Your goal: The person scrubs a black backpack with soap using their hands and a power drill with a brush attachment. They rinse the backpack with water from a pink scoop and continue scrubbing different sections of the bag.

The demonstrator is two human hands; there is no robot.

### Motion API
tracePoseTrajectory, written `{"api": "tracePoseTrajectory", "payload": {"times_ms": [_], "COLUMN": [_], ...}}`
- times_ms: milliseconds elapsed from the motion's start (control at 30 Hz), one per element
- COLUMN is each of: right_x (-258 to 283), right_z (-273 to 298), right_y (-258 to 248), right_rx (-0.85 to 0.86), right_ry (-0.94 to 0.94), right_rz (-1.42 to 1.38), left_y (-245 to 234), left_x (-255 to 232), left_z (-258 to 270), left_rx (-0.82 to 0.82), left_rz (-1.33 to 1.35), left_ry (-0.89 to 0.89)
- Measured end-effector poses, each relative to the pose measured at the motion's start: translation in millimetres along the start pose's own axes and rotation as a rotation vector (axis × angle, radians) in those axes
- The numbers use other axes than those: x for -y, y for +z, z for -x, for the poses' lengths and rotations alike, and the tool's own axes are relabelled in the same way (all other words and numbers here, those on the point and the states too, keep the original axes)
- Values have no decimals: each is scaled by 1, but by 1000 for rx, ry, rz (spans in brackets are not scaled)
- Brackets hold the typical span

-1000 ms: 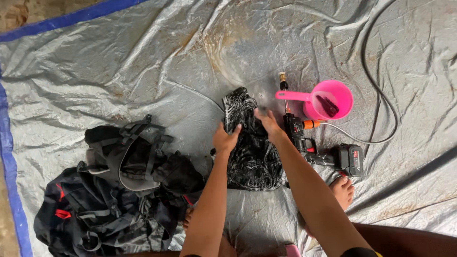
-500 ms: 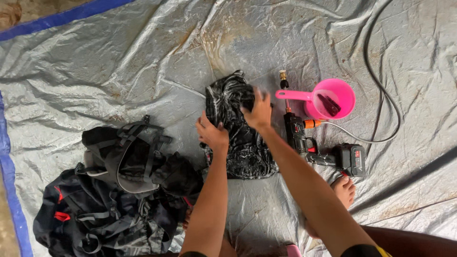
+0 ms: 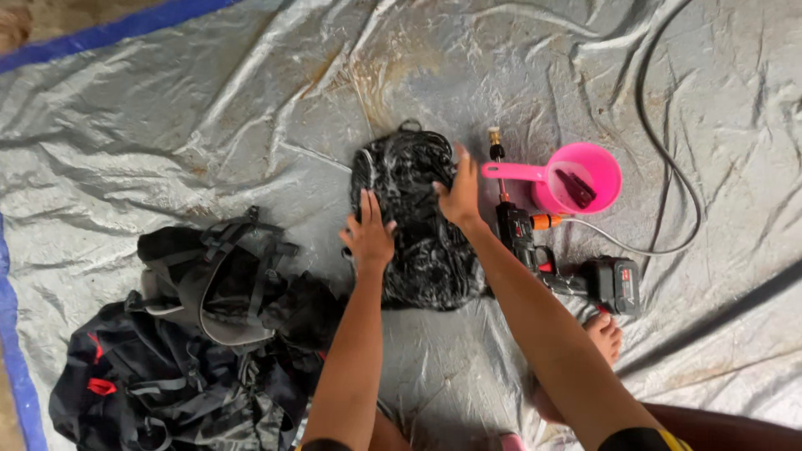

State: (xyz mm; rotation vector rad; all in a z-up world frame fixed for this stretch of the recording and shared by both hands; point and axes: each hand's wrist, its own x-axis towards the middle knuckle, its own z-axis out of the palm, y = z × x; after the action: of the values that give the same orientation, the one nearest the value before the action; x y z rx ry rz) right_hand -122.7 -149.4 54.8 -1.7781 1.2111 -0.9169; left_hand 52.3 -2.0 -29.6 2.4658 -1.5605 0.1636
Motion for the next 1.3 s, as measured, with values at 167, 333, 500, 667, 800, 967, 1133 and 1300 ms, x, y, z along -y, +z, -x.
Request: {"api": "tracePoseTrajectory", "payload": {"times_ms": [167,333,500,667,800,967,1133,1300], "right_x": [9,-54,-87,-139,-148,-100,0,73], "right_z": [43,95,145,191,184,169,171,166], "right_y": [-42,-93,-137,-183,-189,-185,-179,-173], "right_rx": [175,6,69,267,448,429,414,491], "right_ry": [-4,-402,-415,-78,14,-56,-73,-141], "right_rz": [749,1131,866,857,960,897,800,777], "left_y": [-19,-64,-35,-15,-45,-67,-50,-43], "left_x": [-35,-106,-124,-125,-115,-88,-82,-79], "left_z": [-2,59,72,31,21,82,71,36], "left_rx": [-73,-64,295,432,453,251,248,384], "left_rz": [78,438,307,331,661,320,351,286], "left_ry": [-96,293,263,253,167,111,97,102]}}
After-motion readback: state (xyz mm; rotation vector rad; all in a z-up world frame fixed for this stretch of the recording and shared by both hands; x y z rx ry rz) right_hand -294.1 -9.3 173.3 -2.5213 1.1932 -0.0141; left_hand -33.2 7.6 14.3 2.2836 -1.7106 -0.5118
